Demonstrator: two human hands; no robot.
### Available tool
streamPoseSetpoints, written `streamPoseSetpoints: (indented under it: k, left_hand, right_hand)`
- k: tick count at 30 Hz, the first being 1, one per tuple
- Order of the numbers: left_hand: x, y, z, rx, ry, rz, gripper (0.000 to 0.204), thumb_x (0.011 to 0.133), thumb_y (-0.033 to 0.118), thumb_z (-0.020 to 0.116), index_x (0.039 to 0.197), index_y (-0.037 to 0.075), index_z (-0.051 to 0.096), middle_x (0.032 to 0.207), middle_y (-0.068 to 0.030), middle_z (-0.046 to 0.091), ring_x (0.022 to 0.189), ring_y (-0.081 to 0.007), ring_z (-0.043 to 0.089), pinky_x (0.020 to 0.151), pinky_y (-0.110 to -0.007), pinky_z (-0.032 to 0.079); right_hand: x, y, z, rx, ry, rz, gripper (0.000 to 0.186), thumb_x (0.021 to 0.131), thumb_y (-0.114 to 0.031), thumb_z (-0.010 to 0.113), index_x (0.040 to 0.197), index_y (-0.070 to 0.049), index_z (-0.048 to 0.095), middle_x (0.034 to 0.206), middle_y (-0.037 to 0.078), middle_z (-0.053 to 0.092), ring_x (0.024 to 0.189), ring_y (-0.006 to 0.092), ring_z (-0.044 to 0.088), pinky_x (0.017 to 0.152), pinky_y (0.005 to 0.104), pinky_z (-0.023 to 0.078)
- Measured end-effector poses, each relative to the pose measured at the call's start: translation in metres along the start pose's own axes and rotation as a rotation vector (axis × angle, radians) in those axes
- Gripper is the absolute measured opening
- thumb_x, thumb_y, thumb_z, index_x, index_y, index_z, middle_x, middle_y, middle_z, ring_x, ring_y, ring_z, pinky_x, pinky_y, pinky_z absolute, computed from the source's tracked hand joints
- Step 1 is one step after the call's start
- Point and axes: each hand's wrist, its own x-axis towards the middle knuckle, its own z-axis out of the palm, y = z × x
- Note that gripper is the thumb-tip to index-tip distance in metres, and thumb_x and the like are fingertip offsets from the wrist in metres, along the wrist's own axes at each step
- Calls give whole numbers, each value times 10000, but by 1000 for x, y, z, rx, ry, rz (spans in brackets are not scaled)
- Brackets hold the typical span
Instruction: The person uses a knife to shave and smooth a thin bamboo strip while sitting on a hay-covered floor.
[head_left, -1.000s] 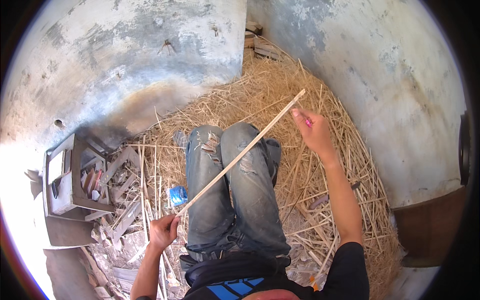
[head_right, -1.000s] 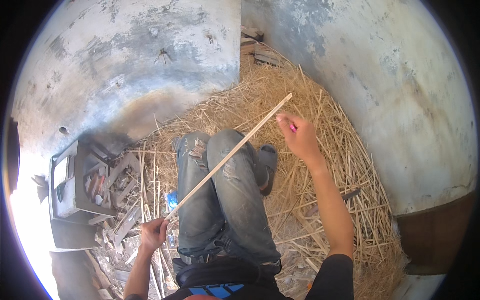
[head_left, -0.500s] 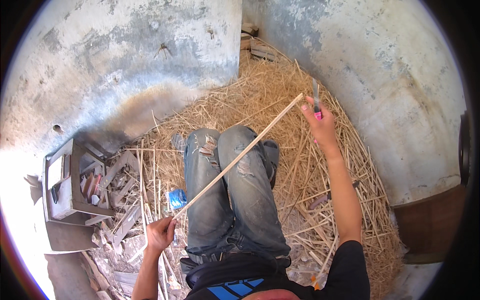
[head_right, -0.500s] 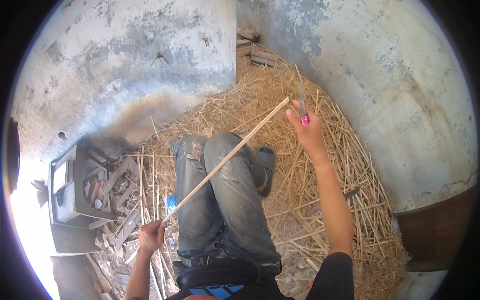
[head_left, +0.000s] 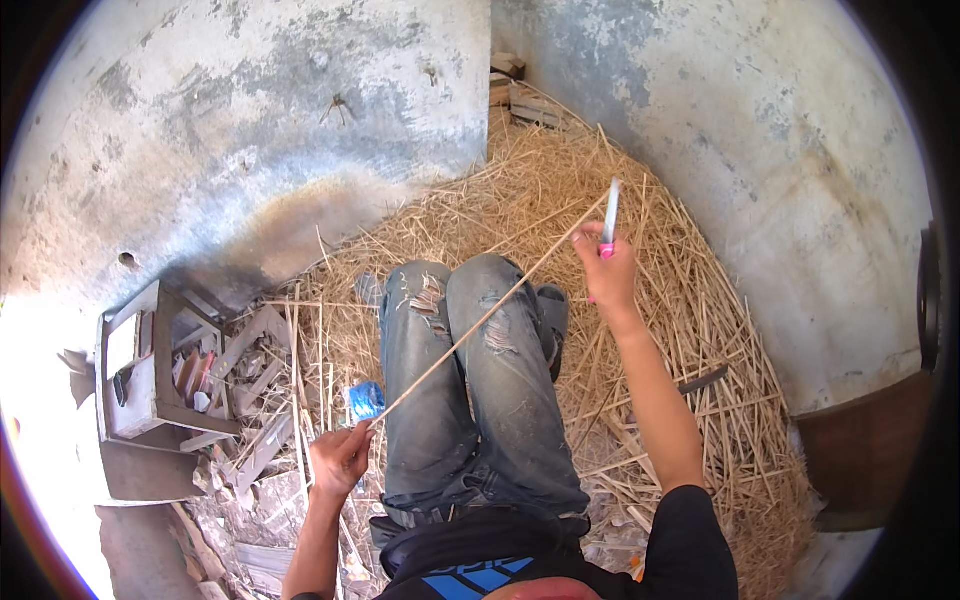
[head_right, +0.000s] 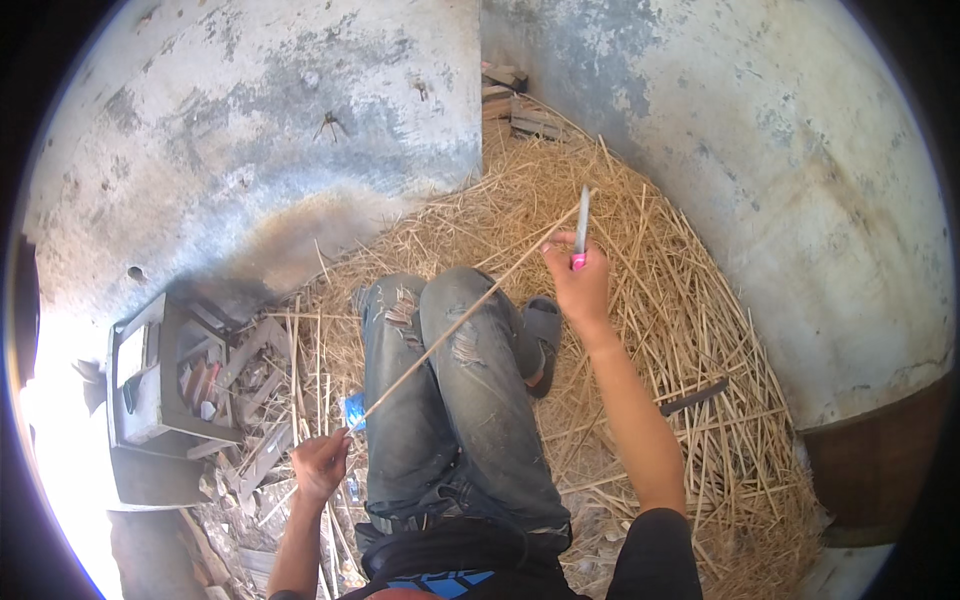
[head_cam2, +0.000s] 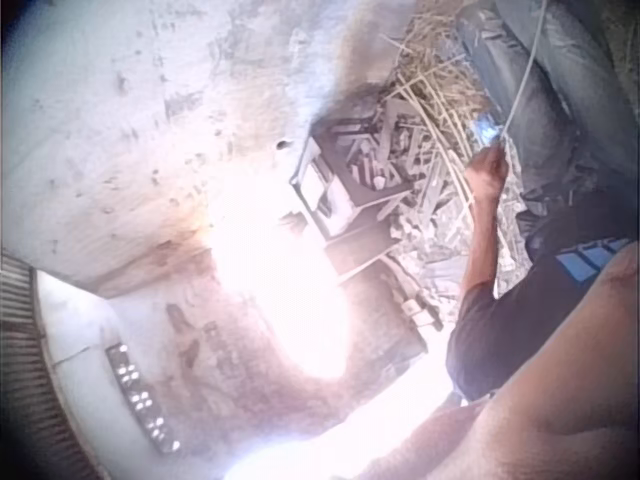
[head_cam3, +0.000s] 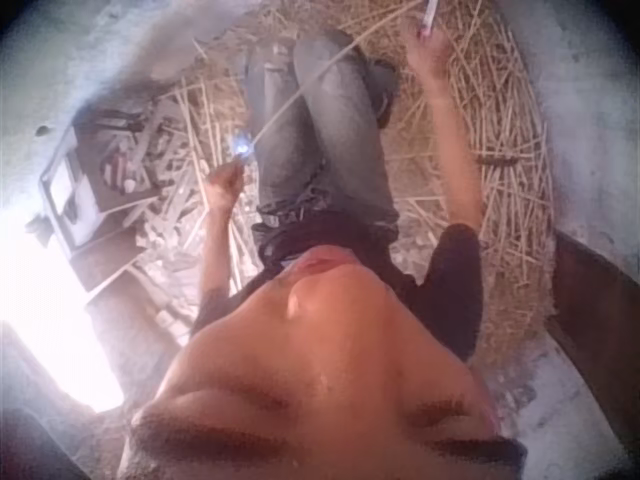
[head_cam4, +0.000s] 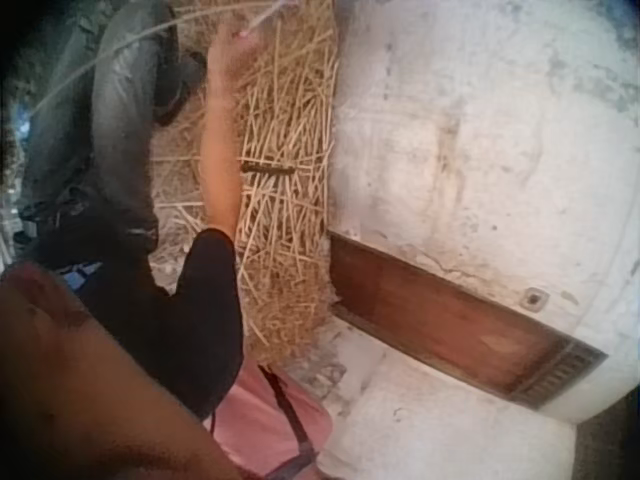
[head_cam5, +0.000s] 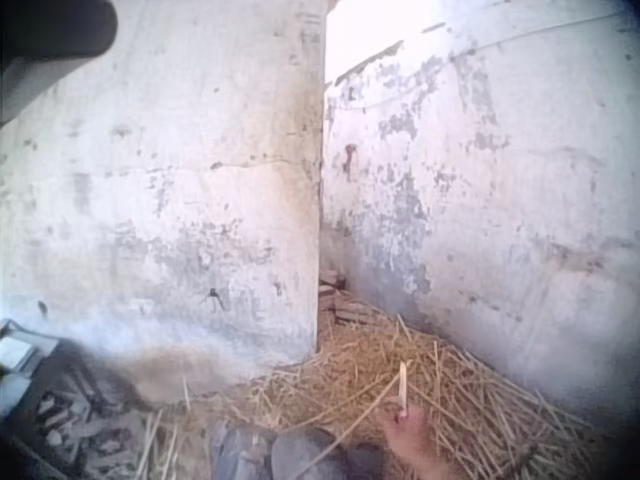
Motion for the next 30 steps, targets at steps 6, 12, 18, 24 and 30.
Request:
streamPoseSetpoints:
  k: [6, 12, 18, 24, 30]
  left_hand:
    - [6, 2, 2, 57, -19, 37, 212, 810, 77, 808, 1016, 111, 774, 595, -41, 559, 480, -237, 536, 472, -379, 417]
    - [9, -13, -2, 79, -38, 83, 218, 800, 53, 795, 1007, 115, 764, 599, -29, 548, 478, -228, 534, 464, -376, 420]
    - [6, -26, 4, 137, -2, 183, 208, 772, 40, 809, 956, 117, 749, 593, -14, 514, 462, -204, 510, 431, -364, 392]
    - [16, -23, 17, 142, 81, 282, 235, 753, 13, 818, 956, 98, 739, 602, 7, 482, 452, -175, 491, 421, -353, 384]
    - [31, -21, 11, 85, -34, 199, 178, 804, 58, 793, 972, 94, 744, 617, -32, 506, 484, -214, 563, 445, -379, 455]
  right_hand:
    - [-23, 17, 10, 115, 30, -42, 211, 1035, -200, 616, 1056, 5, 664, 717, -27, 563, 604, 34, 478, 505, 251, 352]
    - [-15, 17, -22, 20, 61, -17, 282, 1095, -287, 531, 1077, -36, 659, 690, -25, 538, 570, 33, 474, 492, 200, 364]
    - [6, 0, -31, -195, 289, -385, 292, 1051, -153, 600, 1302, -38, 696, 711, 22, 650, 584, 75, 573, 507, 264, 421]
    - [-15, 18, -6, -361, 2, -463, 362, 976, -28, 654, 1336, -56, 680, 692, 116, 632, 546, 95, 477, 499, 285, 389]
    - [-45, 10, 27, -291, 26, -564, 389, 949, -2, 690, 1333, -64, 687, 633, 104, 539, 527, 100, 435, 481, 284, 347]
